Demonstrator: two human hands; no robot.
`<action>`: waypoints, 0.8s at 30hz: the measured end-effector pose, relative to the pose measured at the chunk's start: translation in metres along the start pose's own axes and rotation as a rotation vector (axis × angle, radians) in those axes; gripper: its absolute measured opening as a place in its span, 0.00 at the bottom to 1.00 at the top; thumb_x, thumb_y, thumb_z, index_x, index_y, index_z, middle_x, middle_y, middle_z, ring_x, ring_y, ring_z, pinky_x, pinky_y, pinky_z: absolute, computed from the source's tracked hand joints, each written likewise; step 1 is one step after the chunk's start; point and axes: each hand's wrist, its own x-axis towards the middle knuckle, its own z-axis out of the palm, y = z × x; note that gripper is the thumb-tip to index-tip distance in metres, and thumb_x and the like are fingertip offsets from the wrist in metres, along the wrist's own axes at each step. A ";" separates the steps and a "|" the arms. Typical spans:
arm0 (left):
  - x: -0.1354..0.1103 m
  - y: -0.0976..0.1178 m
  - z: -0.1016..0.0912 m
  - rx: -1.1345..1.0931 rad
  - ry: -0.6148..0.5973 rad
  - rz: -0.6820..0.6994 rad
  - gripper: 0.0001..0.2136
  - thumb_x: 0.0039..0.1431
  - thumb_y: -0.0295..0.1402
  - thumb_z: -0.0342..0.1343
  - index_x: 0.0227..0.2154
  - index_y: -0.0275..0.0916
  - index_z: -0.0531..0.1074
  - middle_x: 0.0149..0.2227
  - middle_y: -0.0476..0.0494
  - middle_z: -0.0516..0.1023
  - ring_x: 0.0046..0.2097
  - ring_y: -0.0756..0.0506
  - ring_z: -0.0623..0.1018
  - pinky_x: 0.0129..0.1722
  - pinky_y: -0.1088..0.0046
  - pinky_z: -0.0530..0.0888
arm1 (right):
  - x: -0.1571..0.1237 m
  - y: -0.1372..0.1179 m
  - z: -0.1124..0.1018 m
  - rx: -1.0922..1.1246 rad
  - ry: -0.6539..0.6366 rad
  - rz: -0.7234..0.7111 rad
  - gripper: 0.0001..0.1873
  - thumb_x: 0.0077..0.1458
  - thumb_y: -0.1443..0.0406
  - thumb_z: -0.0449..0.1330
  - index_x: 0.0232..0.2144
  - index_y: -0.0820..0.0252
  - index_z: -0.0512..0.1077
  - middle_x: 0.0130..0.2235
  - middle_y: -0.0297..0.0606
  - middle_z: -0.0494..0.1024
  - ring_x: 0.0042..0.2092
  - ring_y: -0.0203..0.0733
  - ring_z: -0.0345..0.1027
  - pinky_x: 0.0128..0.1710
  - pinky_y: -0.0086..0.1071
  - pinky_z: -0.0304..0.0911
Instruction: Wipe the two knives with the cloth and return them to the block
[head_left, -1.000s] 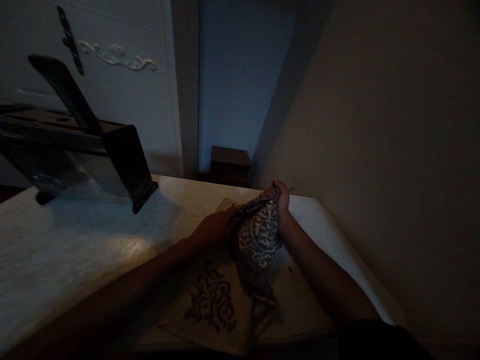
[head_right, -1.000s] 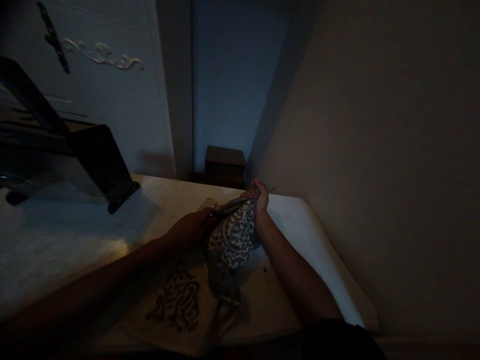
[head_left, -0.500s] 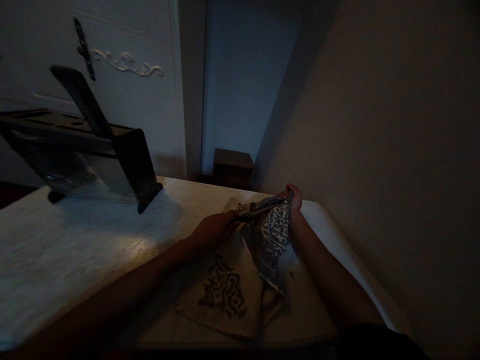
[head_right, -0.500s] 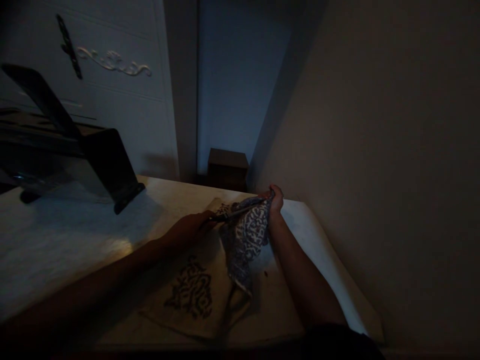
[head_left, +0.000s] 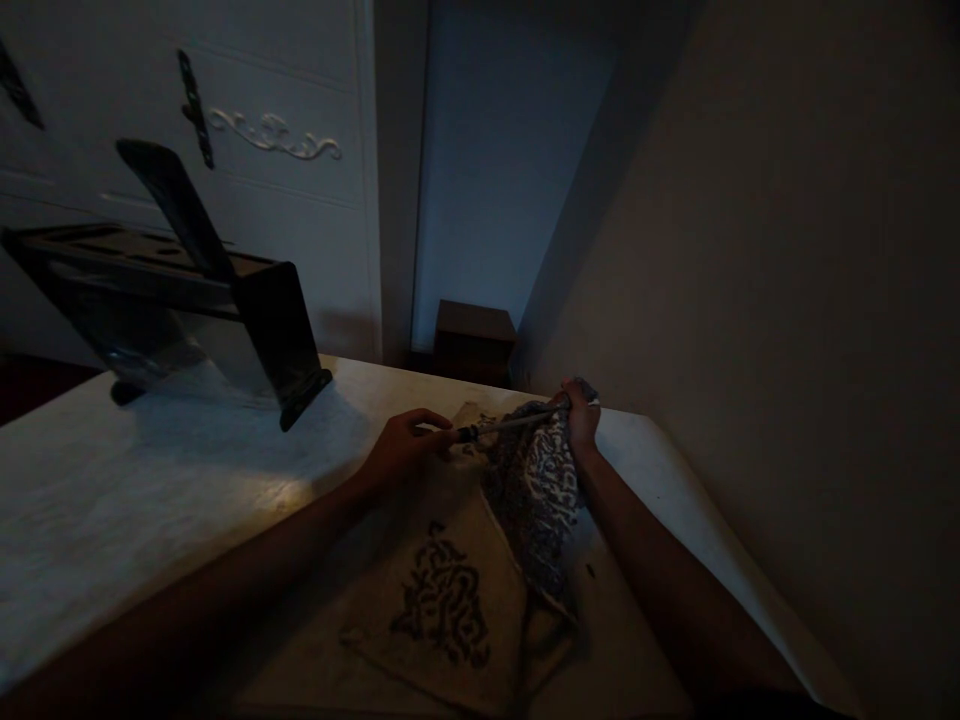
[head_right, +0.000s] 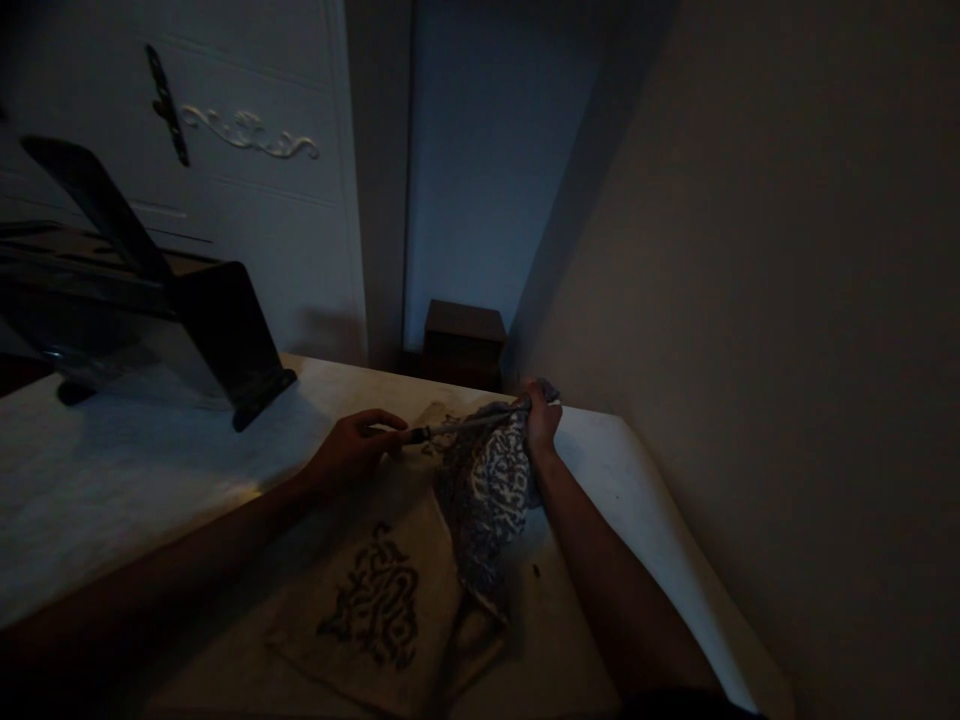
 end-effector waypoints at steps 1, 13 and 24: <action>0.003 0.000 -0.002 -0.088 0.008 -0.050 0.17 0.44 0.40 0.64 0.34 0.34 0.73 0.22 0.45 0.77 0.15 0.55 0.62 0.15 0.80 0.55 | -0.002 0.001 0.001 -0.032 0.016 -0.022 0.17 0.40 0.56 0.67 0.17 0.57 0.63 0.16 0.26 0.67 0.19 0.32 0.59 0.21 0.26 0.58; 0.014 0.002 -0.012 -0.682 -0.015 -0.032 0.10 0.54 0.34 0.58 0.33 0.32 0.70 0.27 0.38 0.79 0.20 0.52 0.72 0.20 0.78 0.70 | -0.017 -0.009 0.005 -0.293 0.051 -0.011 0.18 0.33 0.52 0.66 0.19 0.61 0.70 0.20 0.32 0.70 0.25 0.38 0.62 0.28 0.31 0.58; 0.000 0.024 -0.021 -0.563 0.243 0.303 0.15 0.47 0.41 0.62 0.27 0.32 0.69 0.18 0.49 0.71 0.17 0.54 0.68 0.17 0.79 0.64 | -0.024 -0.019 0.006 -0.527 0.030 0.066 0.24 0.26 0.47 0.65 0.17 0.61 0.71 0.22 0.41 0.74 0.28 0.47 0.66 0.25 0.35 0.58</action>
